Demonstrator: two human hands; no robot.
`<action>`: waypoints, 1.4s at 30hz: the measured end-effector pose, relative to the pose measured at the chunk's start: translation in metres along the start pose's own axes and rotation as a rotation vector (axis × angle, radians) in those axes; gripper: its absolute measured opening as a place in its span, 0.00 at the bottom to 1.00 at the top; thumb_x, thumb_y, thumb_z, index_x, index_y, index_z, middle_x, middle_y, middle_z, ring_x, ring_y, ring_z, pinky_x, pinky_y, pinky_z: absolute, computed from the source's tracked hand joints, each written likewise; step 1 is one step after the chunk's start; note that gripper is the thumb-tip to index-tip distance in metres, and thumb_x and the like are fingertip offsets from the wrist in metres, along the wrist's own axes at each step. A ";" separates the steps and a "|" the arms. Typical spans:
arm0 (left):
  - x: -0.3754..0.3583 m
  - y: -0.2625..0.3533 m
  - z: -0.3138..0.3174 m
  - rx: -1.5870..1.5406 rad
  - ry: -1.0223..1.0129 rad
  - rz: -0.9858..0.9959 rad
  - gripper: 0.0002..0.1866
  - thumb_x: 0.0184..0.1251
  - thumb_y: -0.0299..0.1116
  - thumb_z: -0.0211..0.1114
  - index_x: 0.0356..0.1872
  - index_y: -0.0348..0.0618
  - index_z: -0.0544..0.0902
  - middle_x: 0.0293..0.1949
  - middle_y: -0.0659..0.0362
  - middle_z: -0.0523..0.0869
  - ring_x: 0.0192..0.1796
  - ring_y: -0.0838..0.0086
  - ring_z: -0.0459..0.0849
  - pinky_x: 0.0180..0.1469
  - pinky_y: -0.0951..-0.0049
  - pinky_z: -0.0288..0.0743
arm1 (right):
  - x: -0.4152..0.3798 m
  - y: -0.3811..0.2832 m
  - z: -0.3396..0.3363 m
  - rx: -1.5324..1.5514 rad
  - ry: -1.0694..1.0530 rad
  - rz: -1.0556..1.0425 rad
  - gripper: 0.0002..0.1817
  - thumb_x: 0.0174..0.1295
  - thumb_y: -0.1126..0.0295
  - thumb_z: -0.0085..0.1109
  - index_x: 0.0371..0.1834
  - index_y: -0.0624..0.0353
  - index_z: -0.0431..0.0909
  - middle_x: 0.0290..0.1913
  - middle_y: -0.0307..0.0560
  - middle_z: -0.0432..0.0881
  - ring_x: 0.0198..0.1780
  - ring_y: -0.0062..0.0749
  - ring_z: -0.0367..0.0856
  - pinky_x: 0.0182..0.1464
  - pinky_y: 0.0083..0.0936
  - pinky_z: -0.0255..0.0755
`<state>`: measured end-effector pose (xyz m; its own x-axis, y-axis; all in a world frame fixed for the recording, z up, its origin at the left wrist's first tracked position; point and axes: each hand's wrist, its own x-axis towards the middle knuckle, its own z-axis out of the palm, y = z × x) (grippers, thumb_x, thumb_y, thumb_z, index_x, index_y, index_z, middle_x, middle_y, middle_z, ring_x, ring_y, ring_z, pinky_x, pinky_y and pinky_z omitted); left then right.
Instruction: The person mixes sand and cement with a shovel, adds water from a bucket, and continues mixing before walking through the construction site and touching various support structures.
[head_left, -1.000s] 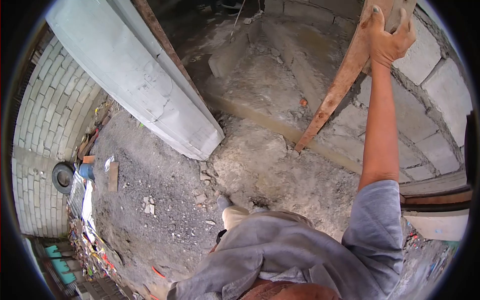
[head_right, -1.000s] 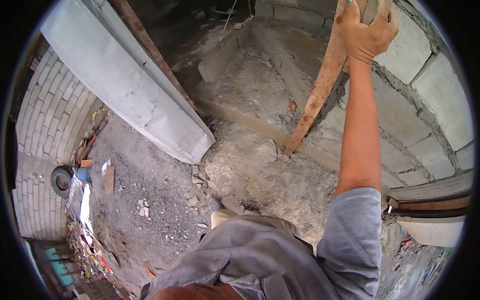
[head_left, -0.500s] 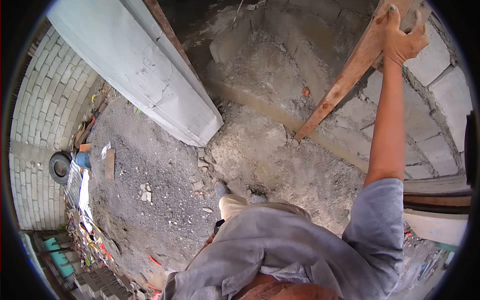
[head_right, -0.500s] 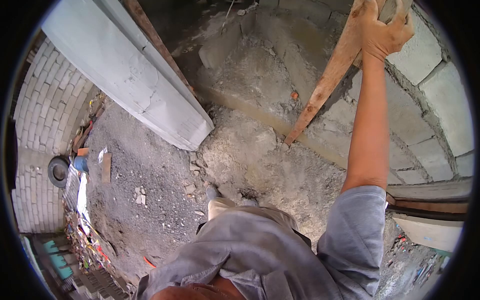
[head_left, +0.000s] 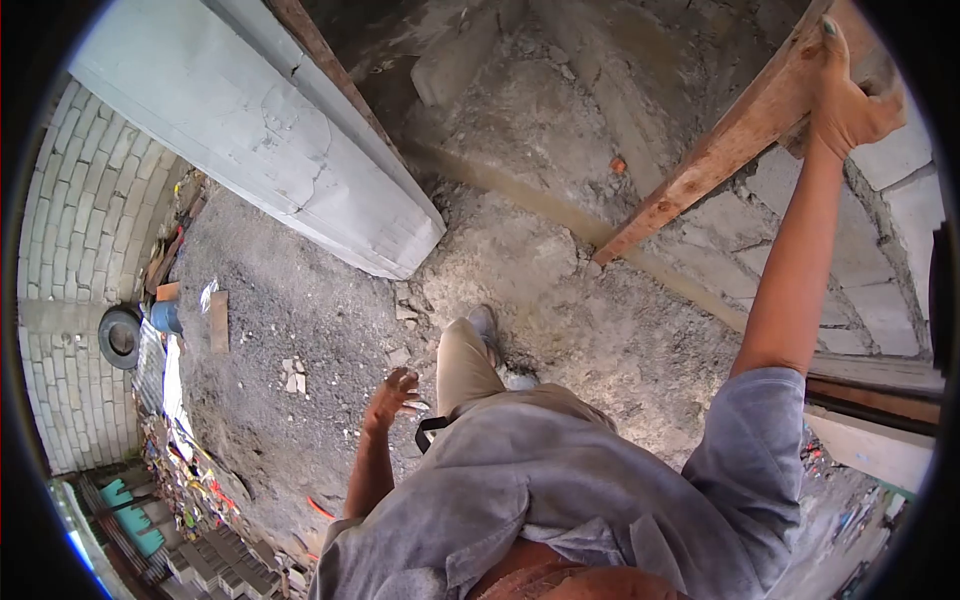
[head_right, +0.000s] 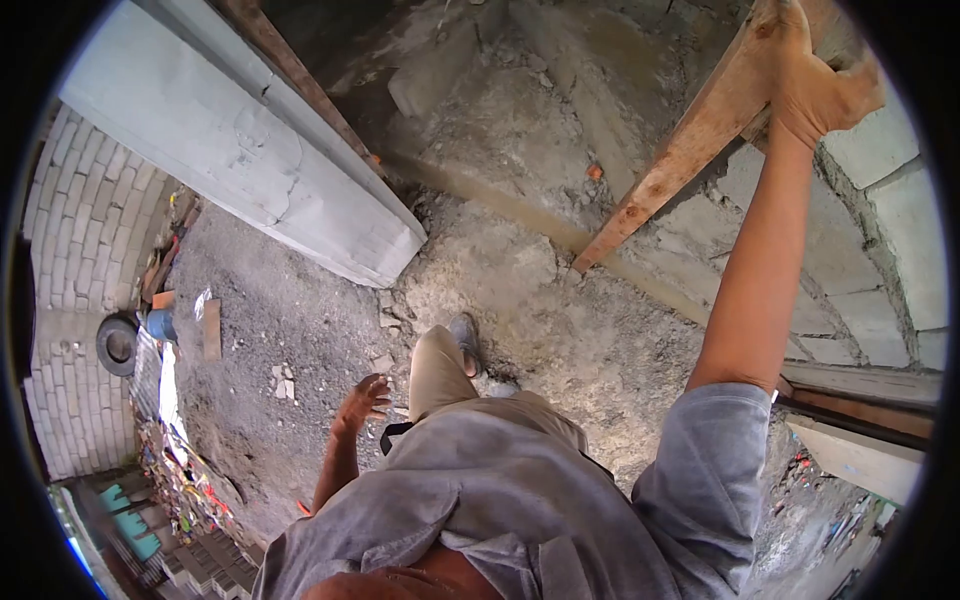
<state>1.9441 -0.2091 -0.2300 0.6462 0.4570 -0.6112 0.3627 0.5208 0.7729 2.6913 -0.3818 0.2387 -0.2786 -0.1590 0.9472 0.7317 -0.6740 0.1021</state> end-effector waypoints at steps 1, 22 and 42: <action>0.007 0.002 0.000 -0.063 -0.146 0.111 0.60 0.44 0.72 0.64 0.72 0.39 0.56 0.64 0.47 0.73 0.56 0.61 0.80 0.47 0.61 0.81 | 0.003 0.001 -0.002 -0.020 -0.004 -0.060 0.40 0.31 0.41 0.82 0.38 0.65 0.82 0.31 0.48 0.84 0.31 0.36 0.82 0.37 0.27 0.76; 0.253 0.384 0.008 0.625 0.126 0.417 0.28 0.70 0.39 0.62 0.61 0.26 0.69 0.34 0.51 0.86 0.39 0.69 0.83 0.47 0.70 0.75 | -0.100 -0.186 0.028 0.540 -1.427 0.772 0.16 0.61 0.74 0.65 0.52 0.64 0.79 0.35 0.43 0.84 0.35 0.21 0.79 0.40 0.22 0.74; 0.354 0.526 0.063 0.674 0.217 0.096 0.37 0.67 0.46 0.63 0.68 0.33 0.62 0.56 0.39 0.80 0.60 0.50 0.79 0.61 0.60 0.71 | -0.279 -0.110 0.035 0.189 -2.175 1.241 0.21 0.53 0.60 0.69 0.44 0.65 0.81 0.40 0.56 0.86 0.45 0.42 0.86 0.47 0.34 0.78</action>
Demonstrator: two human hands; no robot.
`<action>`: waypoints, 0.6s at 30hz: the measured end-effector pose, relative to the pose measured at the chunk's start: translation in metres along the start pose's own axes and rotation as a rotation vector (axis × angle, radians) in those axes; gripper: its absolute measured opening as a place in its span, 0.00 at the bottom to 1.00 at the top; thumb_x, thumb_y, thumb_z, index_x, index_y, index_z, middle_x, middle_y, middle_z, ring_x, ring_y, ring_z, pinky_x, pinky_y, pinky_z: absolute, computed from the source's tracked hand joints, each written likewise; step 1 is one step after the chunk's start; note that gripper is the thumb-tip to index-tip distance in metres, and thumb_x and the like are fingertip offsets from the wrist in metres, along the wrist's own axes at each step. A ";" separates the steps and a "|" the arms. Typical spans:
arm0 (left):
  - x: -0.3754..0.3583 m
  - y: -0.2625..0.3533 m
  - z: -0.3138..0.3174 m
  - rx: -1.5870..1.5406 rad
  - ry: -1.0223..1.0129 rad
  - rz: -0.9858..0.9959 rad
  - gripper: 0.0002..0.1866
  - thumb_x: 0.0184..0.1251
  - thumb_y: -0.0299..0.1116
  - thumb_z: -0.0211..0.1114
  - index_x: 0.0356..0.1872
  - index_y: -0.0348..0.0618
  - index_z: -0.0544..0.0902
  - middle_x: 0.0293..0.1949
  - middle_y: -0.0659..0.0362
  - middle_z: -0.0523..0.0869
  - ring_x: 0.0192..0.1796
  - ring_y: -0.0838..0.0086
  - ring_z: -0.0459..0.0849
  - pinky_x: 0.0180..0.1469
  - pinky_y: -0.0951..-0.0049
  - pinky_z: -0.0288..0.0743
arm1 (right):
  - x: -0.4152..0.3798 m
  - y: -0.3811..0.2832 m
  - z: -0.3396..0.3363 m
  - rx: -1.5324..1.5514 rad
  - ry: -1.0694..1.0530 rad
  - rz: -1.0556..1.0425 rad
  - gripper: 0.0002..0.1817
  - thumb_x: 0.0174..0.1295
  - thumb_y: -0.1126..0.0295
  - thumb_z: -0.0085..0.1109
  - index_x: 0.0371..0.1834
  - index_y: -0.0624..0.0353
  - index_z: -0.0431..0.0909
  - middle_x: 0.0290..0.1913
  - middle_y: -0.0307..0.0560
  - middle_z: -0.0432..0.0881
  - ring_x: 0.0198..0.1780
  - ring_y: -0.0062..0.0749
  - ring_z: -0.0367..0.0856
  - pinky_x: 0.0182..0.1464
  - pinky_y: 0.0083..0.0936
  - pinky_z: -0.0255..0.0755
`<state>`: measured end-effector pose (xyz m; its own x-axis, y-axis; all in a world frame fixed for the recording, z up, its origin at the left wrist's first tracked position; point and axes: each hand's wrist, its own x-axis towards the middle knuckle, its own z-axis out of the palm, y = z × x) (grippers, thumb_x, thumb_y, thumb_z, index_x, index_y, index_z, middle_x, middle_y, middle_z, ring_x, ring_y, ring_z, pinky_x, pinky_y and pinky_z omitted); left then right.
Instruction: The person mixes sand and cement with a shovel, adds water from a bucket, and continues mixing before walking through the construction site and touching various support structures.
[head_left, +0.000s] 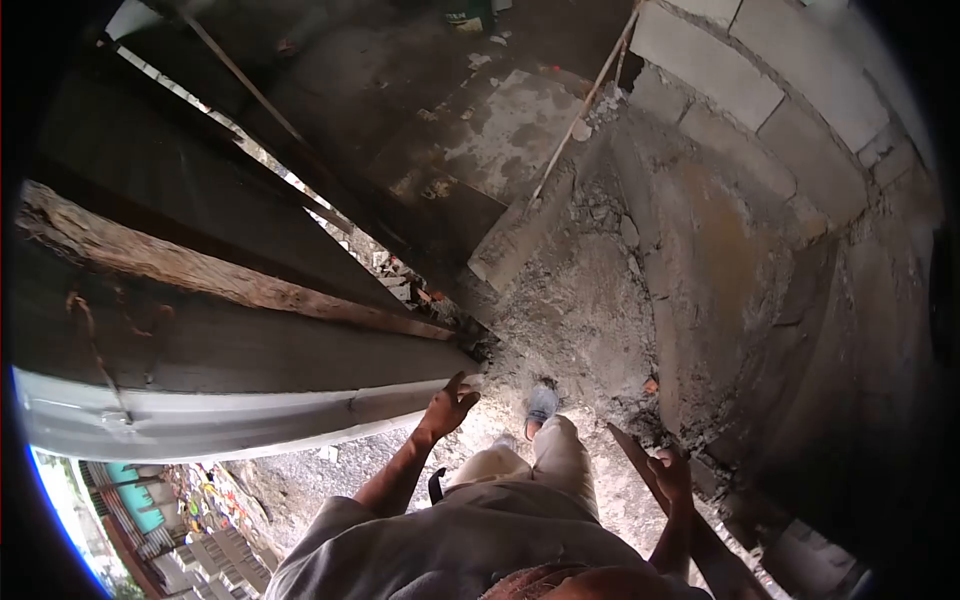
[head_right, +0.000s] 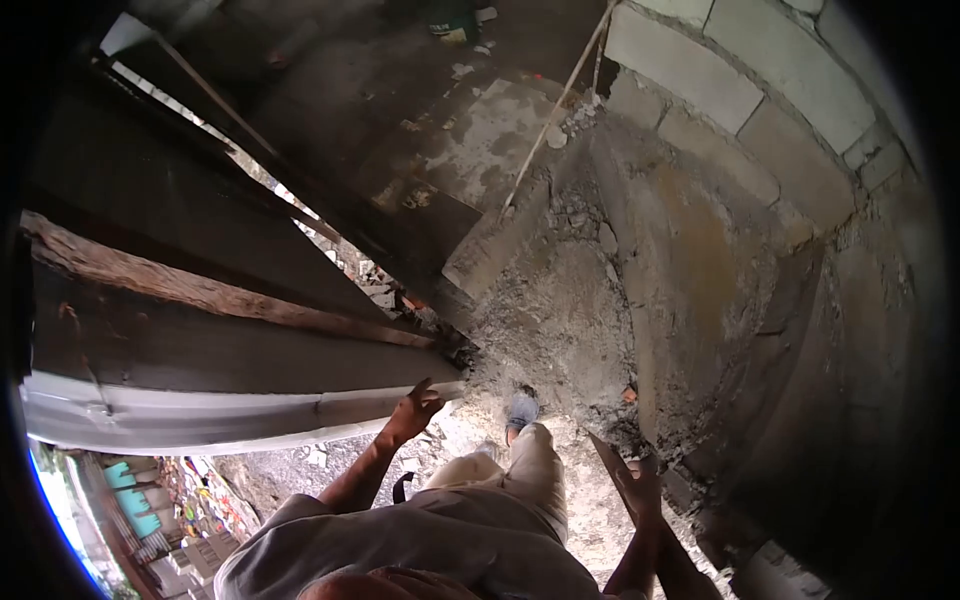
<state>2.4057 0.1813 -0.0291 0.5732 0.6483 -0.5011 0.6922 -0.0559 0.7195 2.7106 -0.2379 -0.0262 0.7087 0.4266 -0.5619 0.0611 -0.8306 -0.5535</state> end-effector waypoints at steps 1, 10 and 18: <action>-0.008 0.019 -0.006 -0.023 0.008 -0.006 0.36 0.67 0.46 0.63 0.68 0.33 0.63 0.55 0.39 0.80 0.60 0.51 0.79 0.61 0.60 0.72 | 0.003 0.009 0.002 0.011 0.032 -0.023 0.21 0.53 0.60 0.68 0.44 0.66 0.81 0.38 0.55 0.86 0.43 0.41 0.86 0.46 0.33 0.78; -0.114 0.264 -0.176 0.004 0.882 0.610 0.25 0.61 0.33 0.67 0.59 0.35 0.76 0.53 0.51 0.83 0.59 0.64 0.78 0.66 0.63 0.67 | 0.024 0.103 0.037 0.099 0.116 -0.104 0.13 0.56 0.66 0.65 0.36 0.66 0.81 0.25 0.47 0.83 0.25 0.27 0.81 0.31 0.26 0.74; -0.135 0.312 -0.232 0.290 1.607 1.104 0.38 0.68 0.45 0.63 0.71 0.35 0.58 0.74 0.41 0.56 0.77 0.51 0.51 0.76 0.50 0.41 | 0.028 0.073 0.003 0.121 0.135 0.061 0.19 0.55 0.61 0.68 0.42 0.66 0.82 0.38 0.58 0.86 0.42 0.43 0.86 0.45 0.34 0.77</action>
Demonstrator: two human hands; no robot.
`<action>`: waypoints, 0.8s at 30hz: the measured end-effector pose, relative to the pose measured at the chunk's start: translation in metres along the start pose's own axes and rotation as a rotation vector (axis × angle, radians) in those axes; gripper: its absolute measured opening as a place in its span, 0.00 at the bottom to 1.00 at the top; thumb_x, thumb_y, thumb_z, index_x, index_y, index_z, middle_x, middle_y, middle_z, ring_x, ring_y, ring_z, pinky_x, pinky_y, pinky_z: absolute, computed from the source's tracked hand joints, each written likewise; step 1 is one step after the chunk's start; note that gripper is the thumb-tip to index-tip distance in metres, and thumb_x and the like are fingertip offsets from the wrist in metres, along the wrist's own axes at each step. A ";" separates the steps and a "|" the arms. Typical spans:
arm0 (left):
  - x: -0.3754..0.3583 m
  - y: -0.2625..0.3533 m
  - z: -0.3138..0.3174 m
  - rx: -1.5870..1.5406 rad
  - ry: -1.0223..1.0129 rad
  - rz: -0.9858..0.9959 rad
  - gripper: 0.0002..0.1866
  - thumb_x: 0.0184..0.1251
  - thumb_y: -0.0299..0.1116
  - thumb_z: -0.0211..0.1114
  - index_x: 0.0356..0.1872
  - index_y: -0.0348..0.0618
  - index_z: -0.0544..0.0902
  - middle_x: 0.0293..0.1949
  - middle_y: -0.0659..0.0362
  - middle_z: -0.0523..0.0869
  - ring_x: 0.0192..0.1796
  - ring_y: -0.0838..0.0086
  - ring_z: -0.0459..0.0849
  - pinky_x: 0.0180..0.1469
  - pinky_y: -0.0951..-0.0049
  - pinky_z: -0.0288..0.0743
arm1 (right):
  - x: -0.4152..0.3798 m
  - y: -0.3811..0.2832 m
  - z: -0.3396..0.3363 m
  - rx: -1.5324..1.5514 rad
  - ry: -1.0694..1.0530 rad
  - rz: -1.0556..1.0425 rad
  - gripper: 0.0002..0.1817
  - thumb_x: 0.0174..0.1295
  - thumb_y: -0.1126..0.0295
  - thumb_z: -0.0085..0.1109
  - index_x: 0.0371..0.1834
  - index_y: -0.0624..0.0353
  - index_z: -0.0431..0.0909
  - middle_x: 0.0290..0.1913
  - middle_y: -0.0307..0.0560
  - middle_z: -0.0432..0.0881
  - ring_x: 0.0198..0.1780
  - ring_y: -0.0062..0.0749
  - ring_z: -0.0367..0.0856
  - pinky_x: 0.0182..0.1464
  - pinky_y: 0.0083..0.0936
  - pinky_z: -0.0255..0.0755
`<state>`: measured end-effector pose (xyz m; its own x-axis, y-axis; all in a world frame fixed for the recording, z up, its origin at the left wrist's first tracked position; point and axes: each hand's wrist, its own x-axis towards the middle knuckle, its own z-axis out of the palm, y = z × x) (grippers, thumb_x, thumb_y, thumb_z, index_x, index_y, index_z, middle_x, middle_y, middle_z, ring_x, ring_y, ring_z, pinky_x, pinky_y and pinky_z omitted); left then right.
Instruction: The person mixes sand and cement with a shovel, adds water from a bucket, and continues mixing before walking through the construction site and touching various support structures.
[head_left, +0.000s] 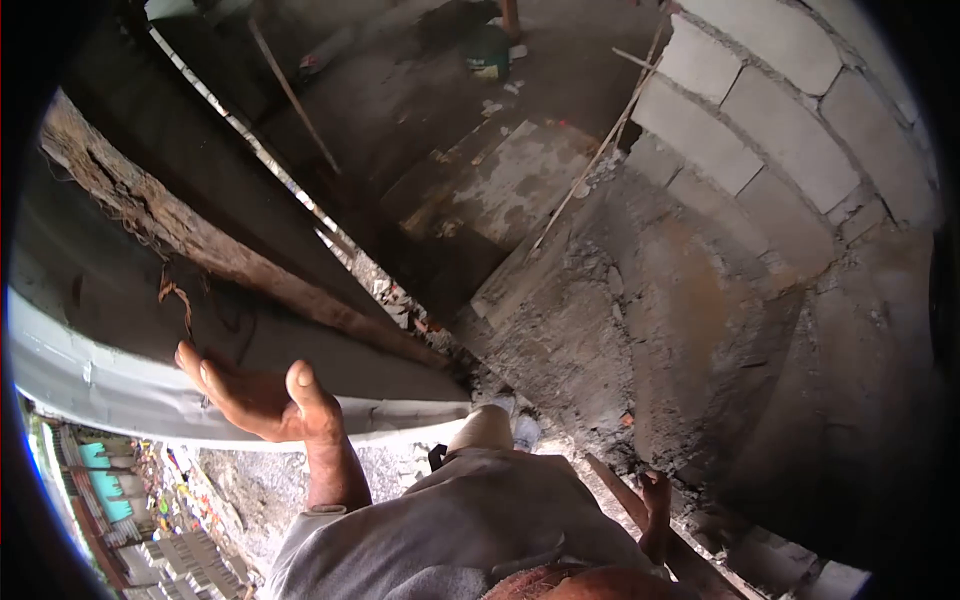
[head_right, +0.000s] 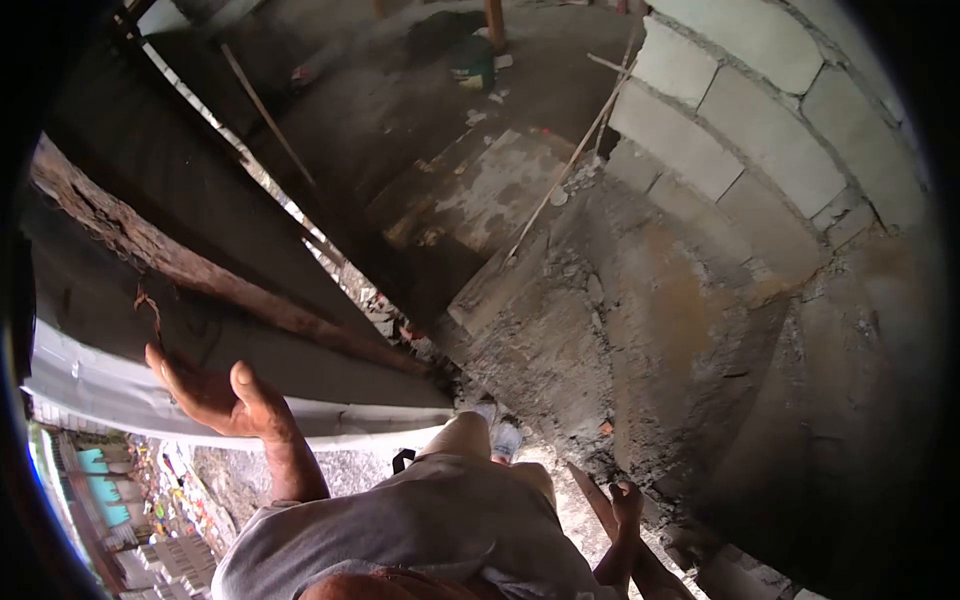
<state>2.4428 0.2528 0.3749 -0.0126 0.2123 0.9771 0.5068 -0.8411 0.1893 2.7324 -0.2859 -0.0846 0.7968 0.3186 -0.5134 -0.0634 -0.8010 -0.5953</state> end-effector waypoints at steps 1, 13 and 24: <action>-0.003 -0.004 0.001 0.000 0.000 -0.011 0.40 0.67 0.44 0.64 0.72 0.34 0.56 0.75 0.42 0.52 0.78 0.51 0.45 0.77 0.50 0.36 | 0.007 0.014 0.003 0.022 0.039 -0.058 0.16 0.57 0.65 0.66 0.41 0.67 0.81 0.32 0.52 0.85 0.34 0.35 0.84 0.36 0.29 0.76; -0.049 -0.021 0.018 -0.012 -0.208 -0.299 0.46 0.66 0.53 0.61 0.74 0.32 0.53 0.76 0.45 0.53 0.78 0.49 0.41 0.76 0.49 0.33 | -0.026 -0.039 -0.020 0.014 -0.126 0.191 0.19 0.58 0.59 0.68 0.38 0.67 0.83 0.22 0.48 0.83 0.23 0.27 0.82 0.27 0.26 0.73; -0.095 -0.039 0.036 -0.290 -0.537 -0.449 0.48 0.63 0.52 0.65 0.73 0.31 0.53 0.74 0.41 0.55 0.78 0.48 0.42 0.77 0.51 0.34 | 0.081 -0.314 -0.011 -0.324 -0.042 -0.422 0.21 0.57 0.58 0.66 0.48 0.62 0.79 0.42 0.62 0.84 0.45 0.55 0.84 0.47 0.39 0.76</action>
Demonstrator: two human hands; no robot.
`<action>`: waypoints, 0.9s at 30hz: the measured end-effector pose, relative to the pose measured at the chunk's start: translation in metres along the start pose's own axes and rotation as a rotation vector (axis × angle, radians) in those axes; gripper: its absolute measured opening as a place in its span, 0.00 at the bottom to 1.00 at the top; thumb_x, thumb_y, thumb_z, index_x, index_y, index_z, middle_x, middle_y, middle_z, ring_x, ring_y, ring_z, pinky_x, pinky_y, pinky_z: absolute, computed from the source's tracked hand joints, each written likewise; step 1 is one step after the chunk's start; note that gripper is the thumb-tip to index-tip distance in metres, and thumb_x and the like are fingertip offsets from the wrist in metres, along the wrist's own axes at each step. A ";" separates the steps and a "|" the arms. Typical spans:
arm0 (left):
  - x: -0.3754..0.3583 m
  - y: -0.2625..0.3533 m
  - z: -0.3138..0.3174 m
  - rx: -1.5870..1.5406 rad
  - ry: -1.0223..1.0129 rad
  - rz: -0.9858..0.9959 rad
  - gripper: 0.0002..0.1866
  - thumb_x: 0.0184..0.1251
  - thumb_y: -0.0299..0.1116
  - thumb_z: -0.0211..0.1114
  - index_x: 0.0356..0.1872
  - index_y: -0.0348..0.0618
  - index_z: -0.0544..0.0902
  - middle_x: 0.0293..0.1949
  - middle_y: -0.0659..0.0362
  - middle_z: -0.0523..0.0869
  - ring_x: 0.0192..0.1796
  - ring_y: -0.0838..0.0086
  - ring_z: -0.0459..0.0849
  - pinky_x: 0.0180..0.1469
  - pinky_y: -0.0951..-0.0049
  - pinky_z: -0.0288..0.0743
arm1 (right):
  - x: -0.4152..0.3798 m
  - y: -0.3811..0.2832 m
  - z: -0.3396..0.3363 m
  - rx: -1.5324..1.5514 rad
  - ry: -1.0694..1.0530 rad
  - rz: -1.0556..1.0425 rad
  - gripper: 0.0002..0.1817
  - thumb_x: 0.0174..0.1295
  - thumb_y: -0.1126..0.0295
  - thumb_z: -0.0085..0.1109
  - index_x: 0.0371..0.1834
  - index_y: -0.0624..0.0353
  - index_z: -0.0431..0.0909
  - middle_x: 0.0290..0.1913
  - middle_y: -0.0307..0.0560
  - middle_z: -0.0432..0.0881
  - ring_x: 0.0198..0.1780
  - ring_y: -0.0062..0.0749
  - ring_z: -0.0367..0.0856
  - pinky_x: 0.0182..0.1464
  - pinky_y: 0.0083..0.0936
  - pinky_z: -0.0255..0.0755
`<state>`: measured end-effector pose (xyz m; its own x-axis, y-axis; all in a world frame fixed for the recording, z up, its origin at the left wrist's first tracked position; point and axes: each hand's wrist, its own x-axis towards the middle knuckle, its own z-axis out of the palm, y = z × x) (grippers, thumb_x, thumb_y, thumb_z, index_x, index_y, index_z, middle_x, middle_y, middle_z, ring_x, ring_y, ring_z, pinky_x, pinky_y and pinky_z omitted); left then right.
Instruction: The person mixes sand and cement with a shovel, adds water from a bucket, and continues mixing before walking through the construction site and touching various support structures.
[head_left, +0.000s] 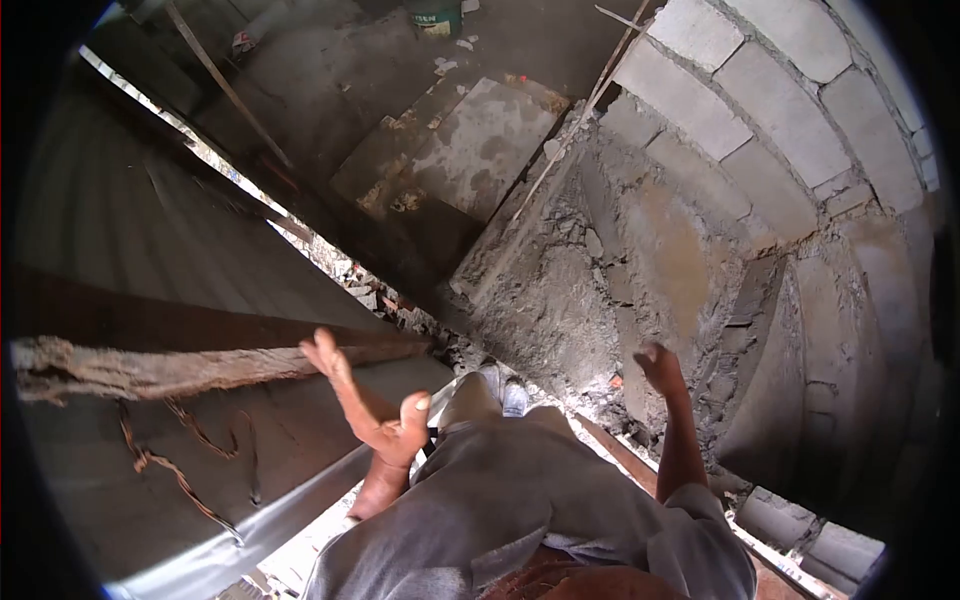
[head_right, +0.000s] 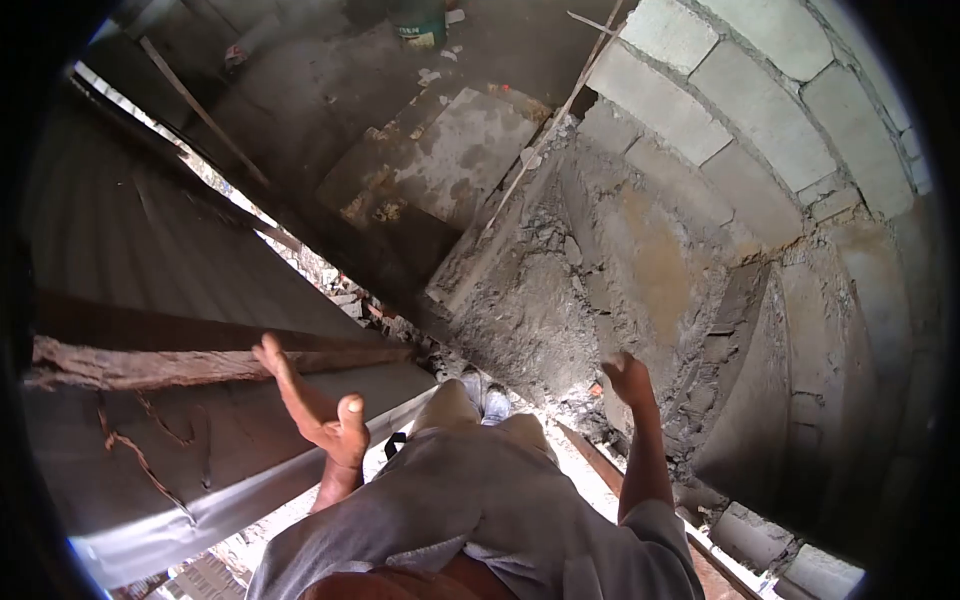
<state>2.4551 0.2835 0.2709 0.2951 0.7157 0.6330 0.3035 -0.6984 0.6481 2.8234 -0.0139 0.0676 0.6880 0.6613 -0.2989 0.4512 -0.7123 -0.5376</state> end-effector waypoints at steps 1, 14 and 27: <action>0.001 0.000 -0.002 0.002 -0.002 -0.001 0.48 0.63 0.52 0.65 0.73 0.31 0.53 0.74 0.41 0.55 0.78 0.48 0.42 0.77 0.51 0.34 | 0.009 -0.056 -0.013 0.053 -0.002 -0.006 0.20 0.58 0.59 0.65 0.48 0.62 0.78 0.40 0.61 0.85 0.43 0.51 0.85 0.46 0.37 0.77; 0.020 -0.006 -0.010 0.033 -0.210 -0.261 0.39 0.58 0.33 0.65 0.70 0.33 0.61 0.73 0.44 0.60 0.77 0.44 0.46 0.75 0.48 0.37 | 0.143 -0.230 0.021 0.025 -0.202 -0.532 0.19 0.59 0.62 0.62 0.50 0.60 0.78 0.42 0.57 0.83 0.44 0.49 0.82 0.48 0.39 0.76; 0.099 -0.046 0.055 0.484 -0.263 -0.577 0.29 0.62 0.44 0.67 0.58 0.32 0.76 0.63 0.41 0.74 0.71 0.47 0.65 0.70 0.49 0.59 | 0.365 -0.325 -0.120 0.013 -0.153 -0.593 0.18 0.61 0.62 0.61 0.51 0.60 0.78 0.49 0.56 0.82 0.48 0.49 0.83 0.51 0.37 0.76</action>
<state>2.5202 0.3867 0.2802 0.1573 0.9831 0.0940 0.8153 -0.1830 0.5494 2.9961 0.4312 0.2274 0.2318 0.9712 -0.0556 0.7246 -0.2106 -0.6562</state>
